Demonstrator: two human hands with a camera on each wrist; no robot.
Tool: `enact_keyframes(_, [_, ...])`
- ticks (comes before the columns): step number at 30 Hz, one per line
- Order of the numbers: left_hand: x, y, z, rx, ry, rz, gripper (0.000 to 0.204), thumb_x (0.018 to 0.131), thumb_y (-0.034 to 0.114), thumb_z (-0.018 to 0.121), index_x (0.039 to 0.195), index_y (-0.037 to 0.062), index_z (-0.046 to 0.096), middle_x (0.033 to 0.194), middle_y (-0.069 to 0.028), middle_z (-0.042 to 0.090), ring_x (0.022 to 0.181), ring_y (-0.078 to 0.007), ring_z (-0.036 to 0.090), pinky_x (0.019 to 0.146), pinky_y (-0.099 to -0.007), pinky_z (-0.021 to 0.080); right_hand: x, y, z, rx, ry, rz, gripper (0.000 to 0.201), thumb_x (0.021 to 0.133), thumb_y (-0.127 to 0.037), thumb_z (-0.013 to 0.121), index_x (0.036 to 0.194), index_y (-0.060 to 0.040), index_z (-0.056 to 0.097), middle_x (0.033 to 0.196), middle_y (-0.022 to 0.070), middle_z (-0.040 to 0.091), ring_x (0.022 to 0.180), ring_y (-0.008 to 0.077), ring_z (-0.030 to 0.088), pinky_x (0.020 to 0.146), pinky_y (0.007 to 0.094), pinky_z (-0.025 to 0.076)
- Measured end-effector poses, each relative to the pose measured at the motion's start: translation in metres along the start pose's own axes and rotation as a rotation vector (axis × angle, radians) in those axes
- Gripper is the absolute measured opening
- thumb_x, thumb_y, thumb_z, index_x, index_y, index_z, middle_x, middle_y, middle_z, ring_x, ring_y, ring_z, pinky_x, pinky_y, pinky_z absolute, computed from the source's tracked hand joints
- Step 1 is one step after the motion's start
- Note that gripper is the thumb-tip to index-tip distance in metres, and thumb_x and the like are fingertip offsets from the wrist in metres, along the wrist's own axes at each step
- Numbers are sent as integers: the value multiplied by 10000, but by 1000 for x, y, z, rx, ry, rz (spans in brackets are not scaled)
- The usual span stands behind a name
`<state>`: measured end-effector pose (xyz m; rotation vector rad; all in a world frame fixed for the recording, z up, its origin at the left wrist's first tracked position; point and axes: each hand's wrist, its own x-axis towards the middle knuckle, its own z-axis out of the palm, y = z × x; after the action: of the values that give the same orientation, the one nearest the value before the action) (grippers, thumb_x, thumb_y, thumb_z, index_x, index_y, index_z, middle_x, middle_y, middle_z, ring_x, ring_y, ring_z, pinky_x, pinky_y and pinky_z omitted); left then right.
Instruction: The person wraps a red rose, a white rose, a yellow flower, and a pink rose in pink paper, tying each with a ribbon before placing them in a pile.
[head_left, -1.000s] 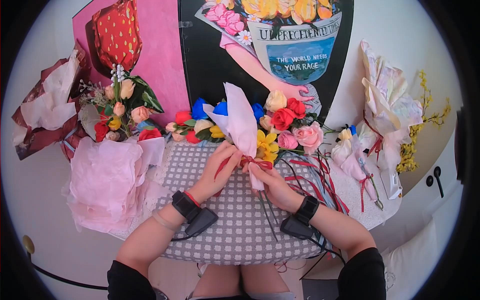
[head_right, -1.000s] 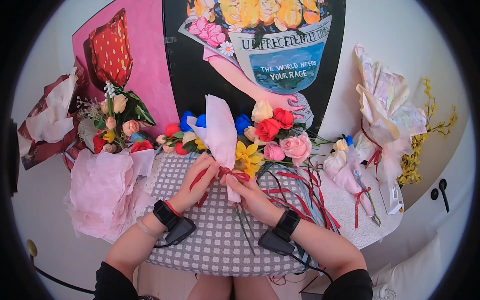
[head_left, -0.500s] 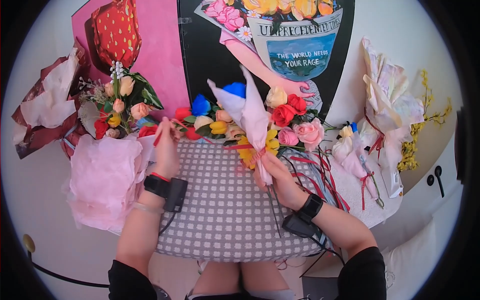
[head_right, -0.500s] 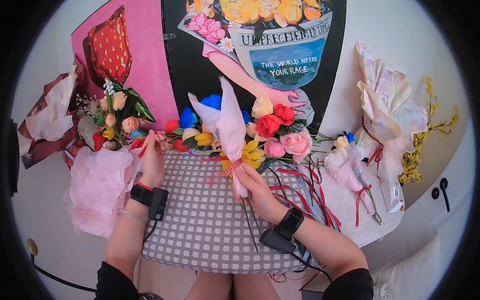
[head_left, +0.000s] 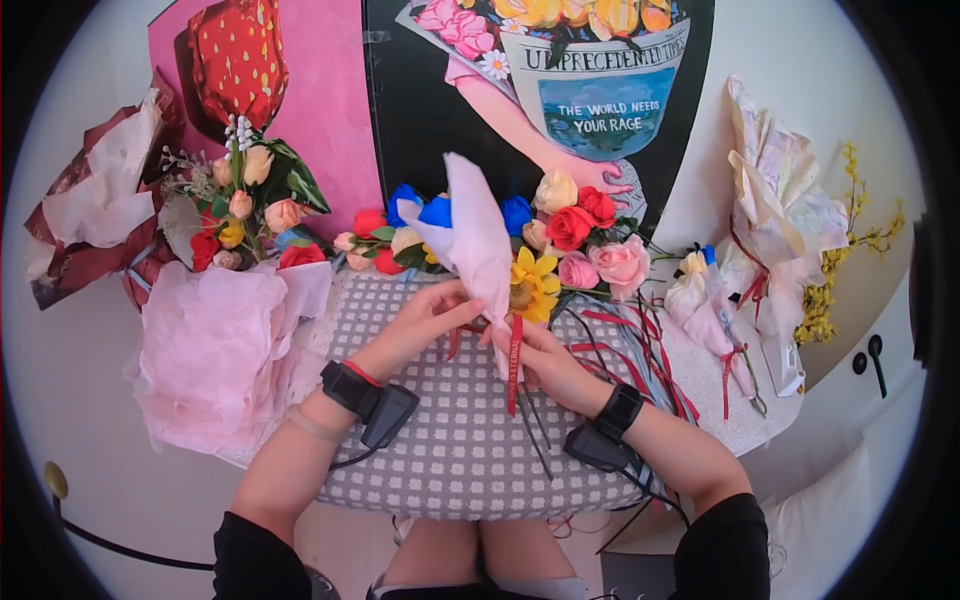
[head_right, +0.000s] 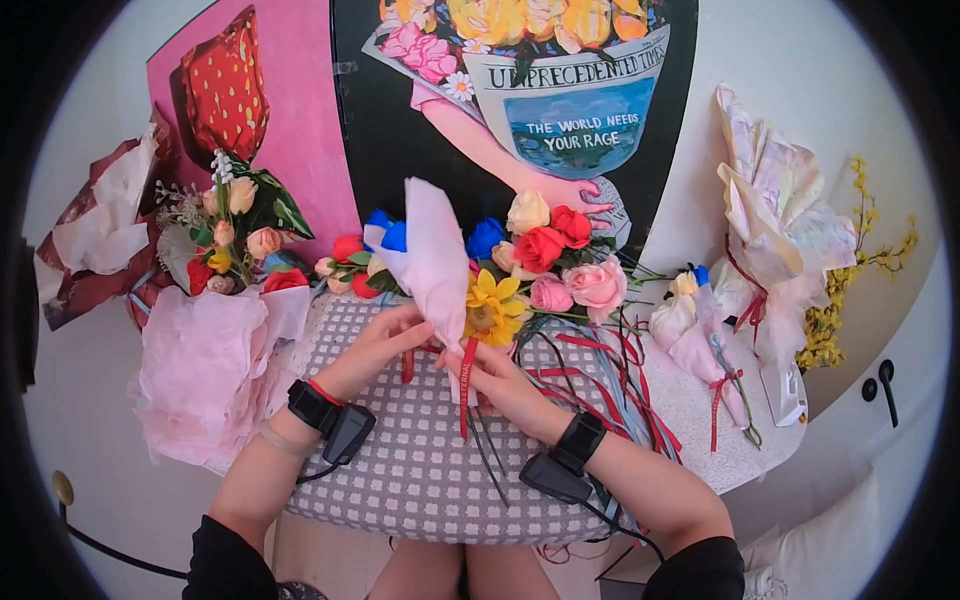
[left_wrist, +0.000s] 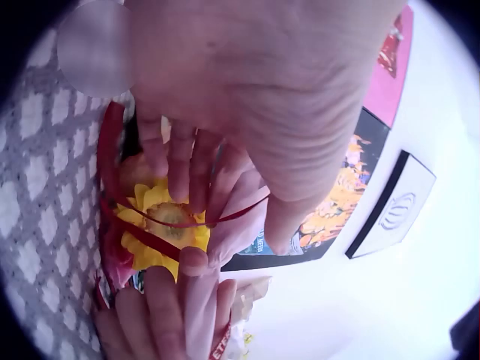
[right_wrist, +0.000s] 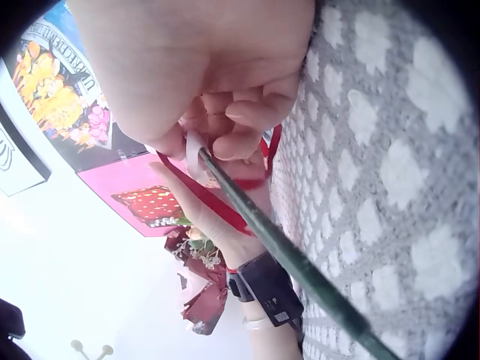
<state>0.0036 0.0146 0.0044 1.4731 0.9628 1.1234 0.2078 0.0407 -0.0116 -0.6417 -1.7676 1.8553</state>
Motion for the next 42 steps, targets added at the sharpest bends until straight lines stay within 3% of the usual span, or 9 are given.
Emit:
enact_keyframes(1, [-2, 2, -2, -138, -98, -243, 320, 865, 225, 560, 1096, 15, 491, 918, -37, 548, 847, -103, 548, 782, -239, 438, 1, 1, 0, 0, 0, 0, 303, 918, -365, 452, 1022, -91, 527, 667, -69, 456, 499, 12, 408, 430, 157, 291])
enact_keyframes(7, [9, -31, 9, -268, 68, -119, 312, 870, 190, 541, 1116, 7, 482, 1006, -54, 559, 884, -115, 561, 798, -264, 448, 1, -2, -1, -202, -5, 88, 349, 887, -378, 502, 983, -43, 517, 624, 10, 529, 467, 86, 486, 418, 216, 358])
enact_keyframes(9, [9, -31, 11, -308, 79, -111, 306, 871, 181, 537, 1115, 7, 477, 1006, -54, 558, 890, -118, 559, 801, -267, 446, 1, -14, -3, -889, 100, -175, 380, 854, -369, 546, 954, -10, 470, 601, 119, 559, 463, 251, 545, 410, 325, 401])
enact_keyframes(12, [10, -34, 11, -361, 91, -100, 300, 873, 171, 531, 1117, 9, 466, 1009, -55, 555, 903, -121, 553, 807, -272, 445, -2, -22, 2, -1125, 371, -269, 387, 831, -349, 567, 944, -8, 421, 612, 185, 559, 532, 373, 556, 459, 407, 425])
enact_keyframes(14, [12, -34, 11, -371, 100, -93, 299, 874, 169, 529, 1119, 11, 461, 1012, -56, 554, 911, -121, 550, 809, -276, 445, -2, -37, 4, -1201, 386, -208, 339, 843, -311, 552, 961, -39, 389, 641, 167, 570, 619, 366, 582, 519, 425, 443])
enact_keyframes(20, [16, -45, 5, -355, 153, -42, 252, 872, 166, 517, 1094, 56, 473, 985, -31, 554, 917, -121, 532, 804, -292, 421, -19, -83, 0, -1119, 295, -686, 78, 775, -94, 570, 804, -31, 534, 686, 113, 580, 646, 265, 596, 561, 349, 456])
enact_keyframes(24, [13, -36, 4, -369, 246, -3, 225, 852, 204, 538, 1037, 84, 489, 921, -2, 545, 827, -101, 522, 733, -265, 399, -91, -161, -1, -834, 399, -496, 108, 854, -45, 515, 772, -3, 571, 702, 29, 603, 590, 69, 539, 541, 212, 433])
enact_keyframes(36, [11, -26, 9, -201, 311, 3, 259, 822, 287, 569, 949, 64, 539, 774, 3, 536, 678, -76, 486, 651, -214, 372, -211, -243, -36, -1044, 479, -315, 230, 853, -153, 523, 662, -34, 568, 605, 1, 561, 412, 9, 403, 379, 157, 298])
enact_keyframes(42, [13, -33, 3, -185, 268, -8, 268, 818, 291, 573, 956, 64, 540, 784, 4, 537, 674, -74, 481, 653, -208, 371, -153, -198, -89, -1148, 377, 398, 260, 781, -274, 632, 739, -20, 672, 533, -11, 533, 468, 49, 465, 420, 207, 349])
